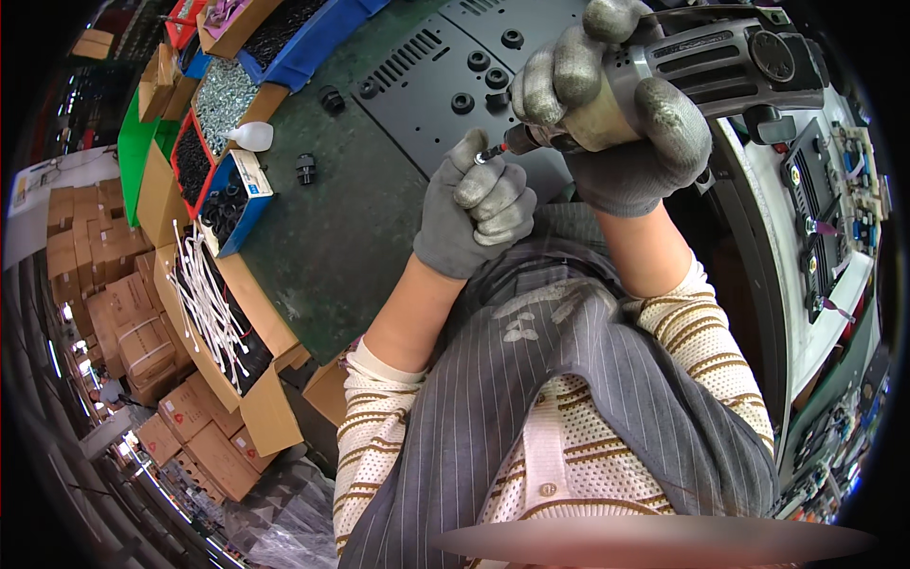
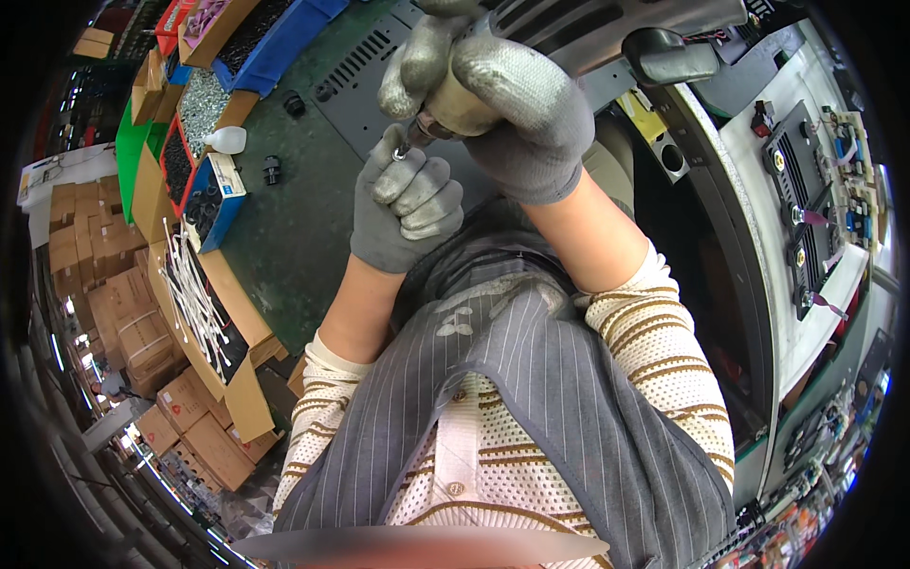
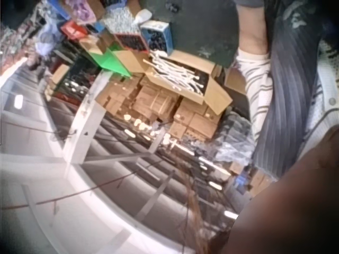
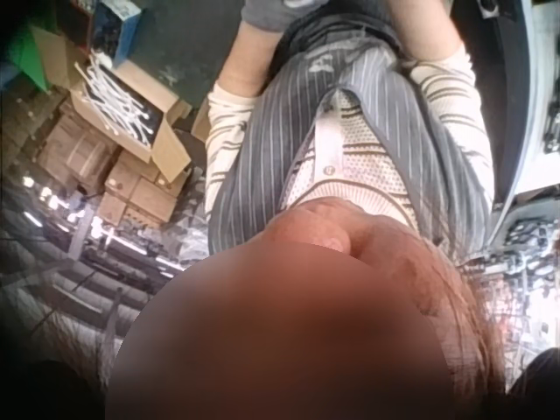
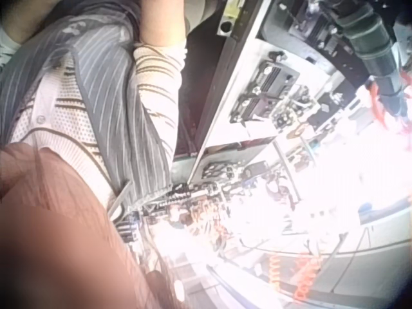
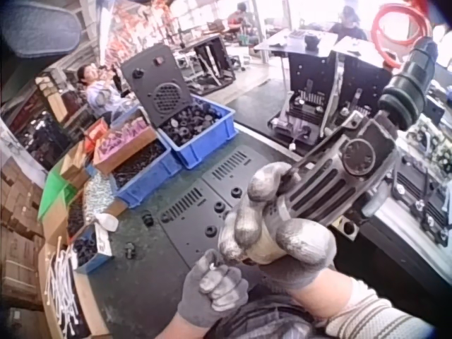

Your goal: Assembling a metal housing for electronic components by attaching panels and securing components using a pneumatic screwdriver.

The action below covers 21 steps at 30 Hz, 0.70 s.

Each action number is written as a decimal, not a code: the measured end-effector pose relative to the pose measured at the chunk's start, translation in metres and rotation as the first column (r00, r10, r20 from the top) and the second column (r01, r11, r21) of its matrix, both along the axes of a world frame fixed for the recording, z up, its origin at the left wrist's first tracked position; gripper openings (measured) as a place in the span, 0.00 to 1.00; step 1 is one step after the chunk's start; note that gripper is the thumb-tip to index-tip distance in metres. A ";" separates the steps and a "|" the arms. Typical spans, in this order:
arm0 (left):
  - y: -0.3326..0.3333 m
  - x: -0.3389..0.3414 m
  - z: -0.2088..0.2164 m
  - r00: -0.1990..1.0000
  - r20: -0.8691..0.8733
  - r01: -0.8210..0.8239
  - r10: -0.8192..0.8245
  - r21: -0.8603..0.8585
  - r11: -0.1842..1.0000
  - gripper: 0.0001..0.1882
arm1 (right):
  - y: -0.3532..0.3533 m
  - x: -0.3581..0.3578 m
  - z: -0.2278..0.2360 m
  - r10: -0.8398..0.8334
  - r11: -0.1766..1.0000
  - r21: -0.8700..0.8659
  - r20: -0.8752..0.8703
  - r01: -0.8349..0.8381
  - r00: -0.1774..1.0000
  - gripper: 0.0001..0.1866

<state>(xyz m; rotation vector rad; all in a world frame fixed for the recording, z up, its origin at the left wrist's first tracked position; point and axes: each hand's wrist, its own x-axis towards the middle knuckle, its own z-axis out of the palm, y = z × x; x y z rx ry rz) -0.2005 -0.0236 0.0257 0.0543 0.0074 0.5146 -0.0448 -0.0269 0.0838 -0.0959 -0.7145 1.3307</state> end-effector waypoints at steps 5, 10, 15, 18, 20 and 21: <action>0.007 0.003 0.001 0.995 -0.096 0.002 0.003 0.048 0.999 0.31 | 0.013 0.007 -0.026 0.076 0.991 0.112 0.013 -0.077 0.997 0.20; 0.012 0.001 0.016 0.885 -0.417 -0.075 0.206 0.309 0.948 0.29 | 0.008 0.009 -0.021 0.030 0.990 0.139 0.002 -0.030 1.000 0.19; 0.058 -0.025 0.028 0.127 -0.658 0.428 0.742 0.711 0.558 0.24 | 0.028 0.020 0.001 -0.276 0.961 0.086 0.283 0.262 0.919 0.13; 0.094 -0.025 0.023 0.005 -0.328 0.686 0.945 0.688 0.235 0.22 | 0.038 0.017 0.011 -0.361 0.921 -0.076 0.198 0.382 0.911 0.23; 0.115 -0.017 0.018 0.090 -0.238 0.753 0.967 0.652 0.090 0.22 | 0.049 0.014 0.015 -0.363 0.915 -0.088 0.247 0.393 0.899 0.23; 0.123 -0.013 0.015 0.108 -0.178 0.832 0.978 0.555 0.009 0.22 | 0.055 0.012 0.017 -0.362 0.912 -0.094 0.271 0.399 0.892 0.23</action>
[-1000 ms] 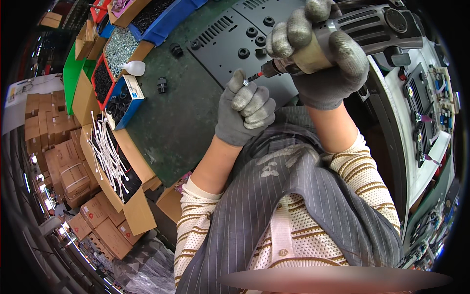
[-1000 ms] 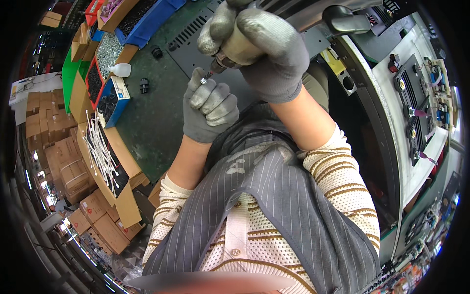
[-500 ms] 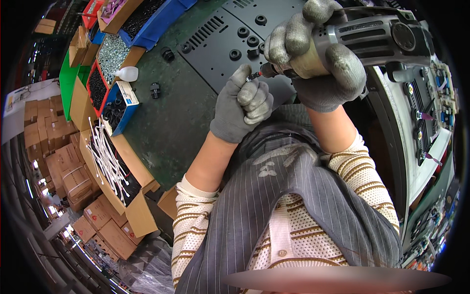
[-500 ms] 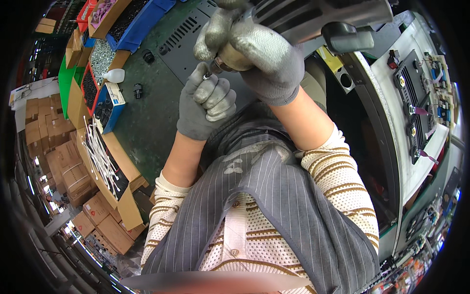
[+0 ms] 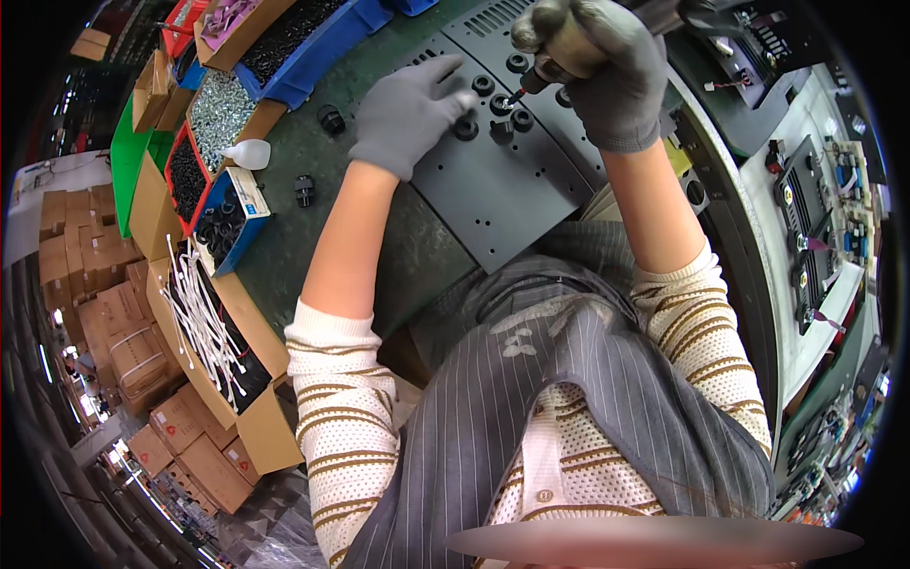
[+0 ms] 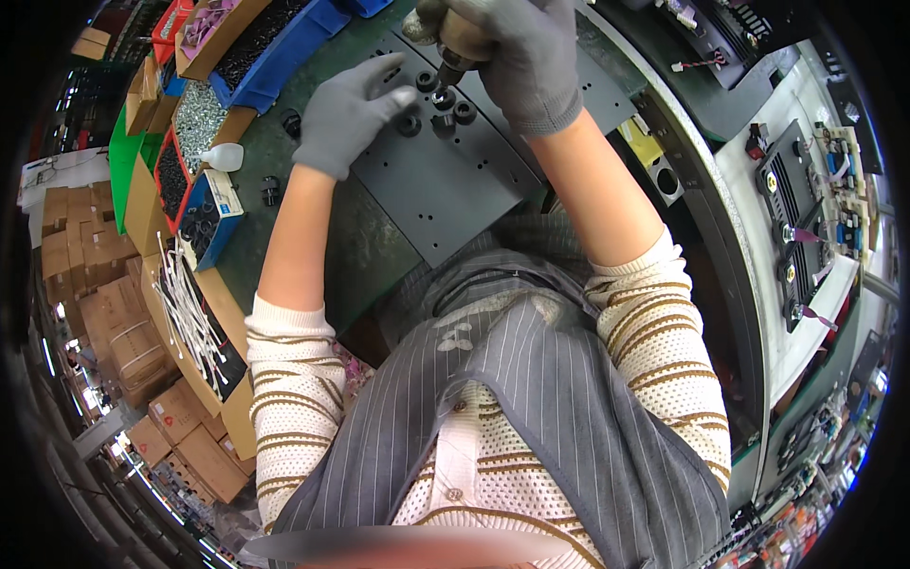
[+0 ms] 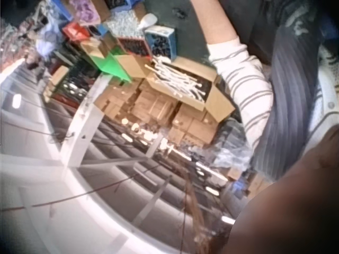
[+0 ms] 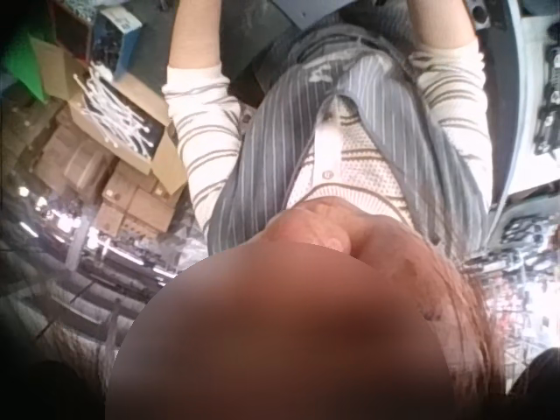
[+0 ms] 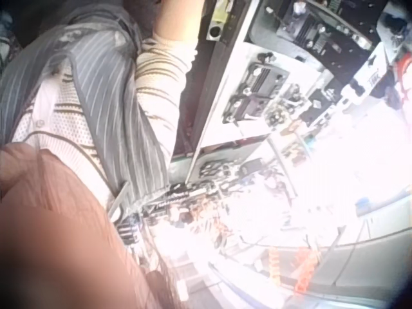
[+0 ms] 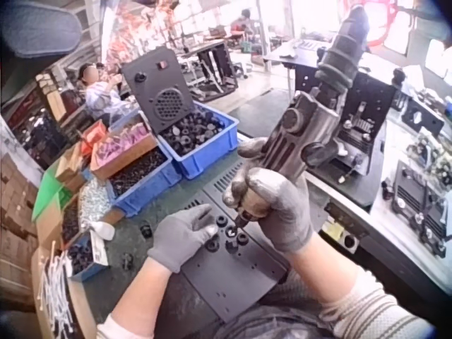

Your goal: Assembling a metal housing for electronic components by attaching panels and securing components using a pneumatic screwdriver.

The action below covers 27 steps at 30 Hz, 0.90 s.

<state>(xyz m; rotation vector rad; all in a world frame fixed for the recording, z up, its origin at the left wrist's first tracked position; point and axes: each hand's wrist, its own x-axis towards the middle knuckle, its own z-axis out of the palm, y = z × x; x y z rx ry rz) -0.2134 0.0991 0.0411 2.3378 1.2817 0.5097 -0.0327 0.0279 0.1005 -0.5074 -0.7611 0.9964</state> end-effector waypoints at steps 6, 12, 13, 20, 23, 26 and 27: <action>0.026 0.004 -0.011 0.999 -0.010 -0.047 0.047 -0.025 0.999 0.19 | 0.036 0.000 0.001 0.045 0.997 -0.062 0.143 -0.037 0.989 0.22; 0.042 -0.005 -0.019 0.936 0.211 -0.248 0.282 -0.174 0.953 0.18 | 0.085 -0.015 0.001 0.008 0.985 -0.169 0.291 0.043 0.957 0.23; 0.043 -0.002 -0.021 0.948 0.173 -0.236 0.267 -0.180 0.955 0.18 | 0.092 -0.019 0.000 0.028 0.978 -0.205 0.266 0.028 0.964 0.22; 0.040 0.006 -0.027 0.967 0.007 -0.254 0.254 -0.047 0.966 0.19 | 0.131 -0.049 -0.023 0.122 0.990 -0.103 0.291 -0.095 0.949 0.19; 0.042 0.005 -0.027 0.969 -0.004 -0.249 0.249 -0.002 0.969 0.19 | 0.138 -0.054 -0.031 0.110 0.993 -0.088 0.466 -0.078 0.878 0.17; 0.044 0.006 -0.029 0.976 -0.045 -0.214 0.215 0.034 0.976 0.18 | 0.140 -0.053 -0.034 0.041 0.999 -0.020 0.594 -0.036 0.803 0.12; 0.044 0.006 -0.029 0.976 -0.050 -0.209 0.210 0.033 0.977 0.18 | 0.140 -0.052 -0.034 0.100 0.995 -0.059 0.575 -0.081 0.812 0.12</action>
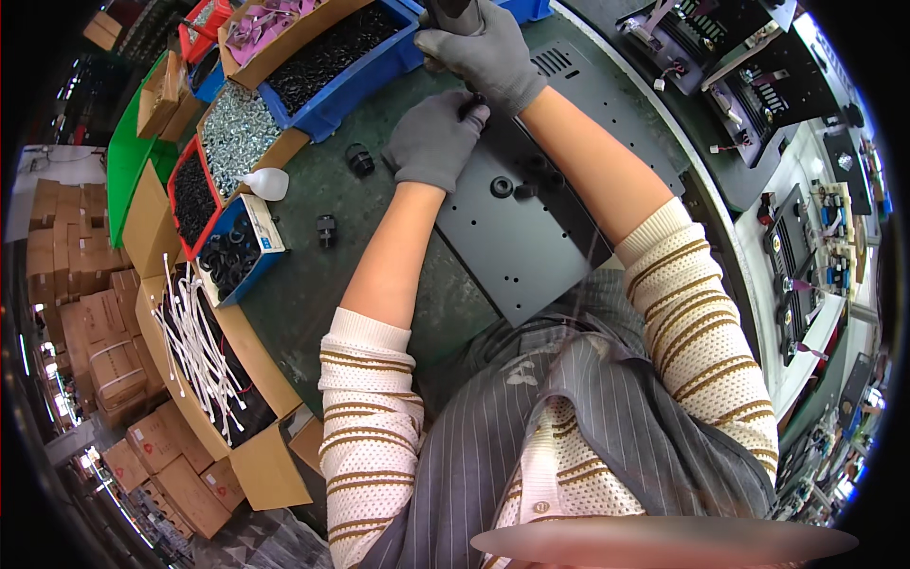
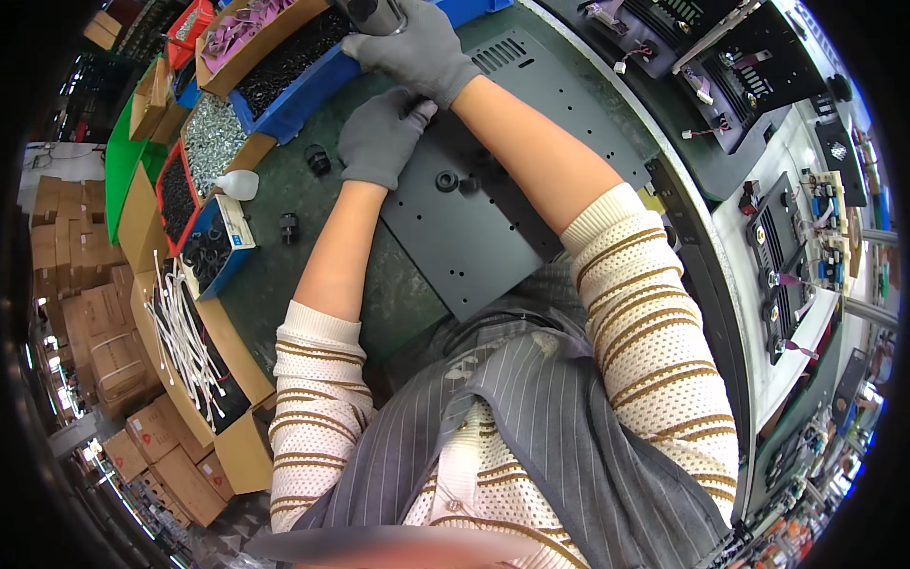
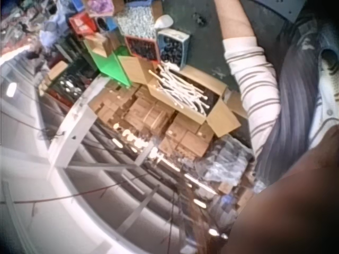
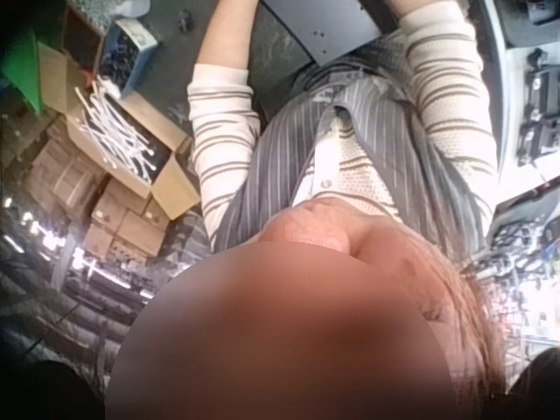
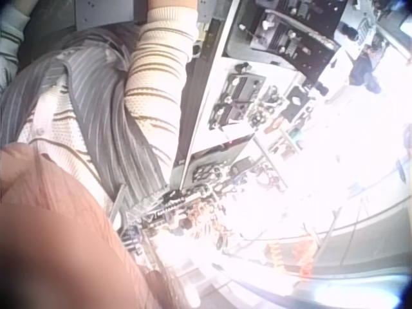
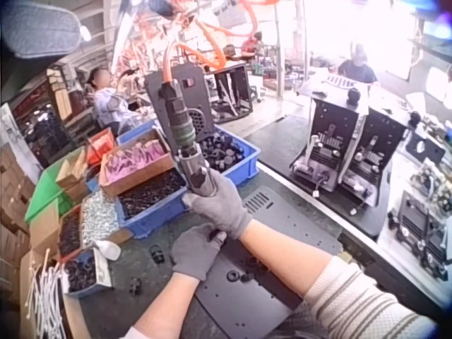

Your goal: Assembling a metal housing for electronic components by attaching panels and securing components using a pneumatic screwdriver.

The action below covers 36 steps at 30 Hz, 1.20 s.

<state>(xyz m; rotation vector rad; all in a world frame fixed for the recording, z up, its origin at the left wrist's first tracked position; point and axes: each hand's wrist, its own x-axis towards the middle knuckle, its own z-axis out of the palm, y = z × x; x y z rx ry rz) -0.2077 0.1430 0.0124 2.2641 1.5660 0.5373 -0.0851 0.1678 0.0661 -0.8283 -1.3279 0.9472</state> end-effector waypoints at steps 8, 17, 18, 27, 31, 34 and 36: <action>0.000 -0.002 0.008 0.996 -0.074 0.051 -0.056 -0.058 0.997 0.17 | 0.012 -0.004 -0.014 0.052 0.998 0.019 0.035 -0.053 0.998 0.27; 0.033 -0.009 0.000 0.946 0.317 0.085 -0.067 -0.042 0.995 0.20 | -0.043 0.010 0.026 0.037 0.995 0.096 -0.242 -0.014 0.970 0.27; 0.039 -0.020 0.003 0.786 0.542 0.072 0.298 -0.559 0.826 0.10 | -0.057 0.013 0.033 -0.014 0.998 0.053 -0.226 0.027 0.974 0.24; -0.012 -0.052 0.024 -0.010 0.676 0.584 0.737 -0.595 0.553 0.13 | -0.142 0.029 0.040 0.051 0.998 -0.017 -0.395 -0.063 0.917 0.21; -0.067 -0.035 0.031 0.104 0.711 0.375 0.696 -0.676 0.634 0.15 | -0.152 0.034 0.036 0.065 0.988 -0.098 -0.457 -0.123 0.887 0.22; -0.100 -0.030 0.031 0.091 0.659 0.423 0.747 -0.705 0.570 0.15 | -0.160 0.035 0.038 0.091 0.994 -0.001 -0.533 -0.109 0.841 0.22; -0.114 -0.030 0.025 -0.046 0.627 0.567 0.778 -0.625 0.537 0.14 | -0.166 0.037 0.039 0.110 0.992 0.007 -0.573 -0.130 0.812 0.22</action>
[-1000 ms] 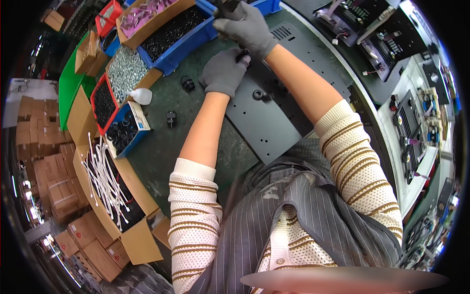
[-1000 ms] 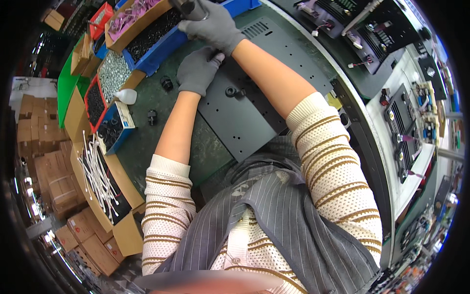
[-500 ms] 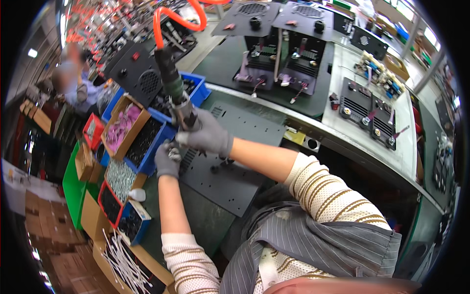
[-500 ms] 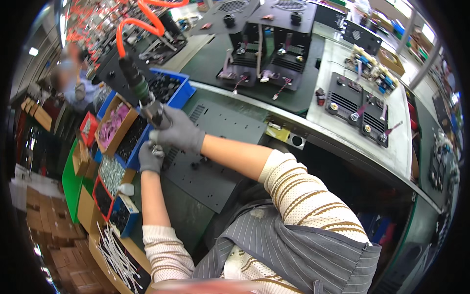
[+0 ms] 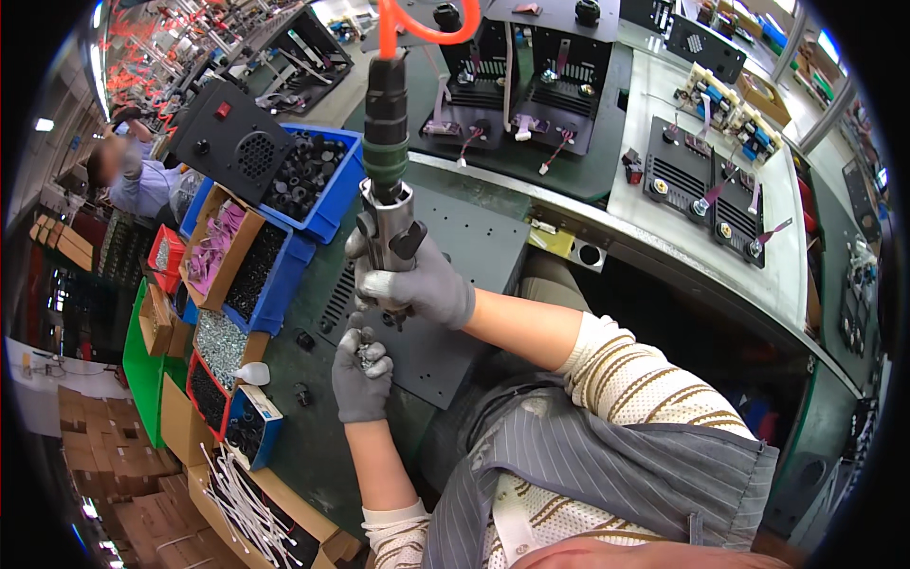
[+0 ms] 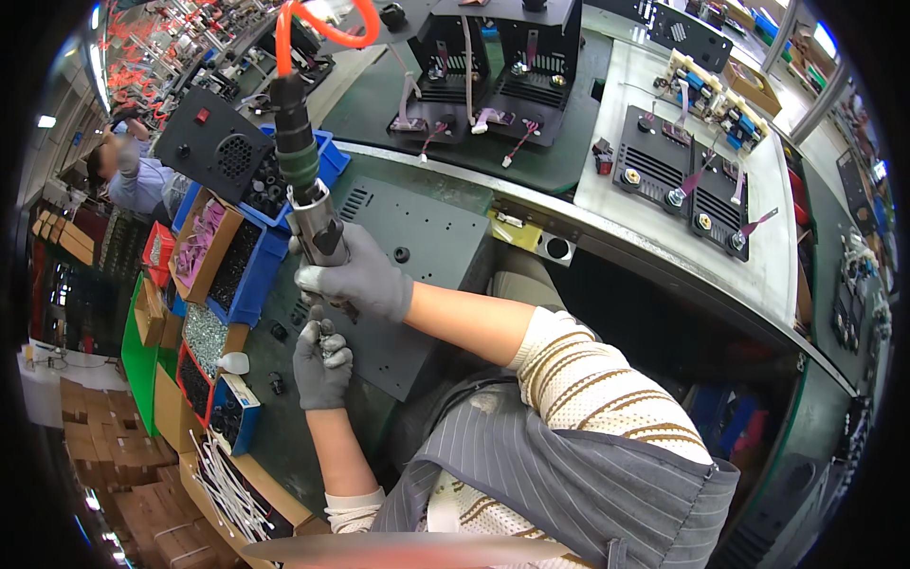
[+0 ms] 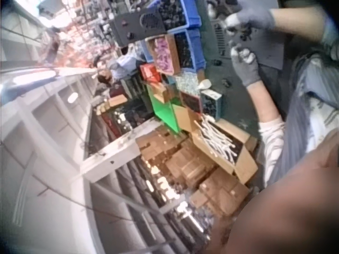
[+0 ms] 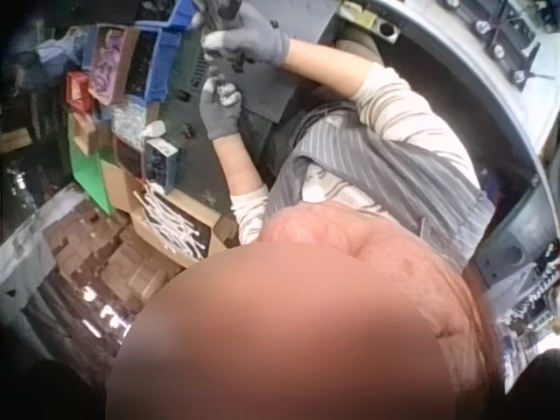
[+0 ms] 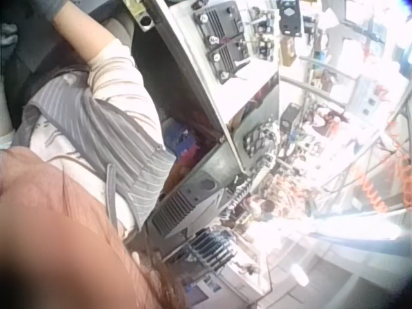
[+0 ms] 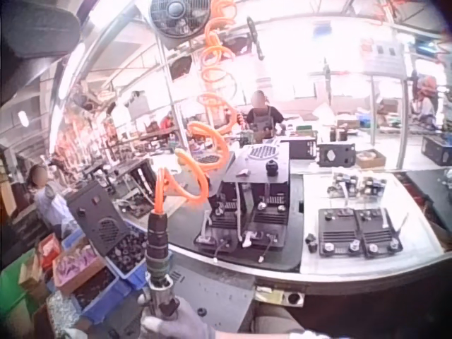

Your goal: Assembling a metal housing for electronic components by attaching panels and securing components using a pneumatic screwdriver.

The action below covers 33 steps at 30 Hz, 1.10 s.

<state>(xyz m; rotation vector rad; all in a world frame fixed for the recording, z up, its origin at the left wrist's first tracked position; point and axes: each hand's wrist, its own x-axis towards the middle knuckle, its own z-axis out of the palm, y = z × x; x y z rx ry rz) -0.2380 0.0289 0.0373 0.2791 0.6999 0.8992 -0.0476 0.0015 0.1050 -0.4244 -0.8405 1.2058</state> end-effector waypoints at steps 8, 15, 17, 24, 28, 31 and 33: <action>-0.027 0.015 -0.021 0.864 0.388 0.329 -0.322 0.050 0.943 0.14 | -0.016 -0.001 0.000 -0.066 0.995 0.057 -0.239 0.081 0.969 0.22; -0.036 0.039 -0.013 0.801 0.441 0.444 -0.405 0.015 0.896 0.18 | -0.036 0.013 0.005 -0.137 0.987 0.054 -0.201 0.150 0.970 0.19; -0.035 0.041 -0.015 0.797 0.482 0.410 -0.364 0.011 0.912 0.19 | -0.037 0.017 0.004 -0.153 0.985 0.049 -0.203 0.166 0.967 0.19; -0.039 0.051 -0.014 0.786 0.473 0.416 -0.398 0.072 0.907 0.18 | -0.036 0.026 0.002 -0.179 0.977 0.088 -0.150 0.193 0.972 0.18; -0.046 0.064 -0.009 0.833 0.455 0.354 -0.314 -0.002 0.935 0.15 | -0.041 0.032 -0.001 -0.098 0.980 0.151 -0.192 0.128 0.977 0.19; -0.048 0.070 -0.004 0.794 0.506 0.347 -0.336 0.075 0.935 0.14 | -0.043 0.031 -0.013 -0.194 0.980 0.007 -0.182 0.198 0.964 0.20; -0.051 0.071 0.002 0.808 0.470 0.338 -0.355 0.123 0.933 0.11 | -0.041 0.033 -0.022 -0.006 1.000 -0.026 -0.373 -0.004 0.928 0.13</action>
